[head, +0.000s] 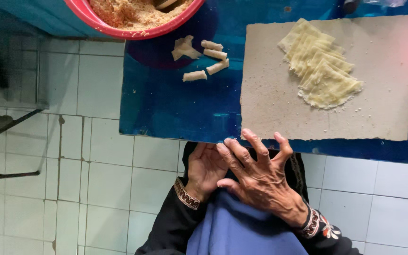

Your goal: The person sits at a table folding filled pastries. They take a thin square wrapper, spoon brown filling from a large red bowl onto it, fold the wrapper over the filling, pinch the edges closed by hand, and set the finished folded piece aside, repeating the cycle with new wrappers.

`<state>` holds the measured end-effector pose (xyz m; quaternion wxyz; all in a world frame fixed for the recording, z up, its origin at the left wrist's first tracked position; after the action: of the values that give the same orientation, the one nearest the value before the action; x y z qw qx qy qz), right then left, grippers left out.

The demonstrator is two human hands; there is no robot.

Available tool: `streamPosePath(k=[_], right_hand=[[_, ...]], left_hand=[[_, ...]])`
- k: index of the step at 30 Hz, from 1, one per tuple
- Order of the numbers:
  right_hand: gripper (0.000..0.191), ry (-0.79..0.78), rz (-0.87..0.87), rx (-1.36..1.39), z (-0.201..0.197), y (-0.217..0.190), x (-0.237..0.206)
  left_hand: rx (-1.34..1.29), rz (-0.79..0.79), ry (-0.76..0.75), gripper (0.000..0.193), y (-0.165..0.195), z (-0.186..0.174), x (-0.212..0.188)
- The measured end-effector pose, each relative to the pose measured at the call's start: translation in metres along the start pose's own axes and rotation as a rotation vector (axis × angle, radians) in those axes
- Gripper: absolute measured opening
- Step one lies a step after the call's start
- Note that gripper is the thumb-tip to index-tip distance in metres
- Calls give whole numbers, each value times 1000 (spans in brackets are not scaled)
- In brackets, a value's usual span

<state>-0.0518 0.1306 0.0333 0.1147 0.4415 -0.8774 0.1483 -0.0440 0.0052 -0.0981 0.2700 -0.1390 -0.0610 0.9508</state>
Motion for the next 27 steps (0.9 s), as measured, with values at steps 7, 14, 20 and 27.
streamPosePath(k=[7, 14, 20, 27], right_hand=[[47, 320, 291, 37, -37, 47, -31], [44, 436, 348, -20, -24, 74, -42], [37, 455, 364, -104, -16, 75, -47], [31, 458, 362, -117, -19, 76, -40]], left_hand=[[-91, 188, 376, 32, 25, -31, -8], [40, 453, 524, 26, 83, -86, -18], [2, 666, 806, 43, 102, -93, -98], [729, 1249, 370, 29, 170, 101, -151]])
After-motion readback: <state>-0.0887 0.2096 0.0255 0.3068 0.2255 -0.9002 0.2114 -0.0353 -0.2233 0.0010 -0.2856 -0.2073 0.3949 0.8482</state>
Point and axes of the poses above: each hand's wrist, its own x-axis towards the middle knuckle, its own z-axis out of the palm, y = z × x, the point moved 4 cm from there along x, towards the middle knuckle, and after that the axes turned 12 degrees about -z, right-handed, at the moved point
